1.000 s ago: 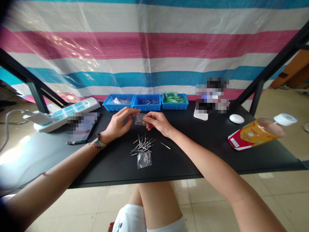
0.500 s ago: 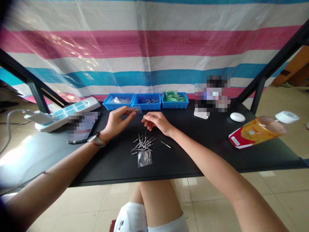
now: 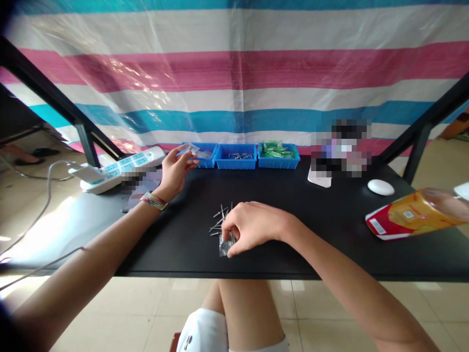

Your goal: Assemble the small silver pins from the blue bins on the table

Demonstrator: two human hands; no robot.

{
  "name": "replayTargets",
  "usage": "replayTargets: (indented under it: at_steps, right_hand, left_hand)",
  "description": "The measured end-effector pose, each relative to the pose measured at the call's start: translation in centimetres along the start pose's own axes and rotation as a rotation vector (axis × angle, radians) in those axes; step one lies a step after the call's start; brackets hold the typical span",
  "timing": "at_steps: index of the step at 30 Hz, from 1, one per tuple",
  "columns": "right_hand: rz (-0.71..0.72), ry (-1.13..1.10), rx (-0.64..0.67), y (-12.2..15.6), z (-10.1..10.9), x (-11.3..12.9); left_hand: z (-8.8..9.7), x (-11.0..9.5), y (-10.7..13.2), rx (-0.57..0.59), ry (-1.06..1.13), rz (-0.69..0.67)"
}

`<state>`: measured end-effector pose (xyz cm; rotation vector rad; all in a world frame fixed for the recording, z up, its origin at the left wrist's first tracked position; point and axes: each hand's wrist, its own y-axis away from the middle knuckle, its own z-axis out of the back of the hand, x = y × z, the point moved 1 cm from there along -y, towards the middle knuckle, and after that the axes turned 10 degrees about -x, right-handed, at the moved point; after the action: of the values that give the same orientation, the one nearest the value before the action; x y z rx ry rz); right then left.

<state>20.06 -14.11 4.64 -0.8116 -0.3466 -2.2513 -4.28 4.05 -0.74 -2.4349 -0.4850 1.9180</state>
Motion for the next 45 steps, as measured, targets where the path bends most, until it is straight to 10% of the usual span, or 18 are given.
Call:
replayTargets:
  at_steps: [9,39,45]
  right_hand:
    - [0.205,0.324,-0.072,0.7,-1.7,2.6]
    - [0.783,0.551,-0.308,-0.2,-8.3,2.8]
    - [0.446,0.003,-0.446,-0.9,-6.3,2.4]
  left_hand:
    - [-0.2,-0.9,0.5,0.018,0.15,0.207]
    - [-0.6,-0.7,0.9,0.039,-0.007,0.075]
    - [-1.0,-1.2,1.9,0.146,-0.056,-0.039]
